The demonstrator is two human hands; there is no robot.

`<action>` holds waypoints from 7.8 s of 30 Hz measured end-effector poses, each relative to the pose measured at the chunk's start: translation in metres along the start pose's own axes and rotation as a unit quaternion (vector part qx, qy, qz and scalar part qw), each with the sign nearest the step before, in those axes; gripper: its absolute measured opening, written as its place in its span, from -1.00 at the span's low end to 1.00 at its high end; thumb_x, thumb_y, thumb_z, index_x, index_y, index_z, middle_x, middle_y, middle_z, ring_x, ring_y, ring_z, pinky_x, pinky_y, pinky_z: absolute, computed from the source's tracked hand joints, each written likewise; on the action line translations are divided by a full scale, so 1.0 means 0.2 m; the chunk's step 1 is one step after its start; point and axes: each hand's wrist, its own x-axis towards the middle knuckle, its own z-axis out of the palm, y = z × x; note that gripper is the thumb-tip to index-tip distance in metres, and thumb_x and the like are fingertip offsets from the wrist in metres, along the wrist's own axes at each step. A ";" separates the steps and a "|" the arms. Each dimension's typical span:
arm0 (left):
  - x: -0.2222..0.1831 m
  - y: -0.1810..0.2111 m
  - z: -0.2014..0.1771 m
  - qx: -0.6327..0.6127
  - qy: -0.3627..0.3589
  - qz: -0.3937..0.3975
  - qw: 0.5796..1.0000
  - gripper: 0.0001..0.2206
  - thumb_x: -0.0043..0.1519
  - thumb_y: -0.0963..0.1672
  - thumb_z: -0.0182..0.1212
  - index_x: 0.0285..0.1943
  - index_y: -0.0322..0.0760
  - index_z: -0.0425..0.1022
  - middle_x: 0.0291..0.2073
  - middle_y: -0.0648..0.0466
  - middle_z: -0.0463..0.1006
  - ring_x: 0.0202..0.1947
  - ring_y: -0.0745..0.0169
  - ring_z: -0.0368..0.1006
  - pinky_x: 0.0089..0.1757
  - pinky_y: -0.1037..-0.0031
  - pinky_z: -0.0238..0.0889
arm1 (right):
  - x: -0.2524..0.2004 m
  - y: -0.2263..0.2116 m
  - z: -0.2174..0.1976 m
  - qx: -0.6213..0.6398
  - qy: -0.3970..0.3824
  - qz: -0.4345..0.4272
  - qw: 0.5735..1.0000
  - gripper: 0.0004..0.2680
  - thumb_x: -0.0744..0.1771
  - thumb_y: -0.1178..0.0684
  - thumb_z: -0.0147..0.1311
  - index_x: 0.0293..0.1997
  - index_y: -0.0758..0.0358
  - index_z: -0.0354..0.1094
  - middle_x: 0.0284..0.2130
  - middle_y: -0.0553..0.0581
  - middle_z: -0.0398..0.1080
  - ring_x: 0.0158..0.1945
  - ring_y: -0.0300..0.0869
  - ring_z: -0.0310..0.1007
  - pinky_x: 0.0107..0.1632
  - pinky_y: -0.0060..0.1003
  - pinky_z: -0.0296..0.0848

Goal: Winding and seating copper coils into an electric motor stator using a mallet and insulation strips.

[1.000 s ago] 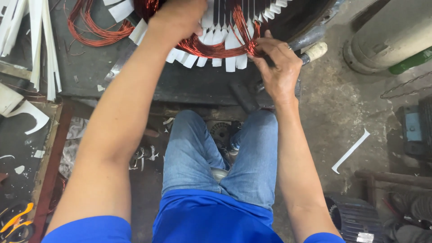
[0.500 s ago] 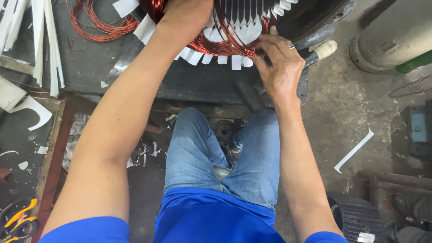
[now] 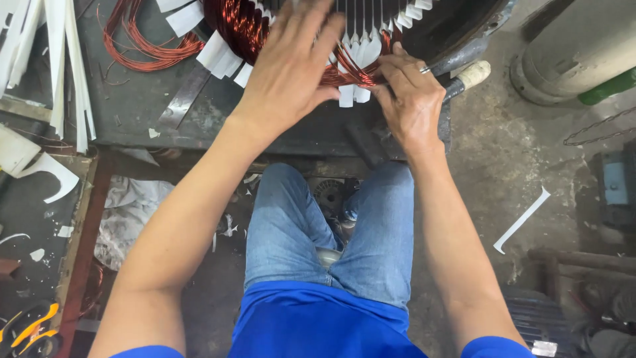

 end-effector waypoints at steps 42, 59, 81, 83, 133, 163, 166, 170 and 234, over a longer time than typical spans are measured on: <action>-0.10 -0.14 0.58 -0.016 0.270 0.005 0.963 -0.14 0.39 0.38 -0.27 -0.07 -0.40 0.62 0.15 -0.13 0.58 0.40 -0.21 0.29 0.19 0.09 0.41 | -0.10 0.15 0.23 0.059 -0.067 -0.032 0.996 -0.58 0.53 -0.20 -0.27 -0.24 0.47 0.16 -0.20 0.32 0.18 0.11 0.31 0.35 0.53 0.47 0.07; -0.10 -0.15 0.59 0.025 0.275 -0.003 0.961 -0.18 0.41 0.39 -0.33 -0.14 -0.29 0.57 0.08 -0.05 0.61 0.40 -0.05 0.29 0.00 0.38 0.45 | -0.09 0.12 0.24 0.051 -0.067 -0.016 0.996 -0.64 0.54 -0.12 -0.21 -0.24 0.46 0.15 -0.18 0.34 0.17 0.13 0.34 0.35 0.53 0.52 0.05; -0.09 -0.13 0.54 0.005 0.270 -0.009 0.963 -0.18 0.40 0.38 -0.33 -0.08 -0.30 0.58 0.11 -0.01 0.60 0.43 0.02 0.23 -0.14 0.46 0.38 | -0.10 0.14 0.25 0.057 -0.053 -0.009 0.997 -0.58 0.52 -0.20 -0.18 -0.26 0.49 0.15 -0.20 0.35 0.18 0.13 0.31 0.36 0.55 0.46 0.07; -0.10 -0.13 0.55 0.005 0.264 -0.010 0.964 -0.18 0.40 0.38 -0.31 -0.07 -0.30 0.58 0.13 -0.02 0.60 0.44 0.02 0.22 -0.12 0.46 0.39 | -0.10 0.13 0.25 0.055 -0.056 -0.007 0.997 -0.58 0.53 -0.19 -0.18 -0.27 0.49 0.16 -0.19 0.36 0.18 0.14 0.32 0.37 0.55 0.44 0.07; 0.00 -0.26 0.47 -0.042 0.080 0.145 0.985 -0.18 0.40 0.39 0.07 -0.27 -0.42 0.58 -0.34 0.00 0.55 -0.12 -0.04 0.50 0.44 0.05 0.08 | 0.07 0.04 -0.04 0.079 -0.188 -0.055 0.977 -0.61 0.47 -0.15 0.11 -0.10 0.60 0.31 -0.13 0.40 0.29 0.24 0.40 0.37 0.59 0.43 0.04; -0.11 0.07 0.24 -0.175 0.232 -0.123 0.949 -0.50 0.52 0.10 -0.10 0.15 -0.41 0.55 0.08 -0.21 0.52 0.19 -0.19 0.40 0.20 0.05 0.30 | 0.14 0.12 0.01 0.041 -0.199 -0.102 0.974 -0.66 0.51 -0.10 -0.05 -0.32 0.38 0.31 -0.43 0.17 0.22 -0.33 0.00 0.32 0.44 0.15 0.36; -0.21 0.18 0.34 -0.323 0.344 -0.358 0.806 -0.80 0.53 -0.05 0.10 0.10 -0.26 0.44 -0.13 -0.01 0.43 -0.06 -0.05 0.56 -0.11 0.25 0.50 | 0.08 0.18 0.06 0.083 -0.151 -0.081 0.982 -0.71 0.48 -0.10 0.18 -0.25 0.38 0.42 -0.39 0.30 0.37 -0.19 0.28 0.52 0.40 0.33 0.35; -0.11 0.12 0.41 -0.746 0.223 -0.415 0.470 -0.38 0.55 0.10 -0.20 0.27 -0.64 0.45 0.00 -0.43 0.64 0.06 -0.25 0.64 0.09 0.07 0.53 | 0.07 0.18 0.07 0.103 -0.141 -0.064 0.983 -0.73 0.47 -0.06 0.21 -0.26 0.37 0.44 -0.34 0.29 0.46 -0.16 0.23 0.57 0.45 0.35 0.27; -0.05 -0.10 0.55 -0.928 0.099 -0.171 0.317 -0.60 0.36 0.16 0.05 -0.22 -0.17 0.38 -0.52 -0.07 0.55 -0.15 -0.20 0.67 0.04 0.05 0.45 | 0.08 -0.12 0.22 -0.076 -0.130 -0.038 0.988 -0.79 0.49 -0.02 0.24 -0.20 0.30 0.46 -0.41 0.12 0.45 -0.39 -0.01 0.45 -0.24 -0.08 0.43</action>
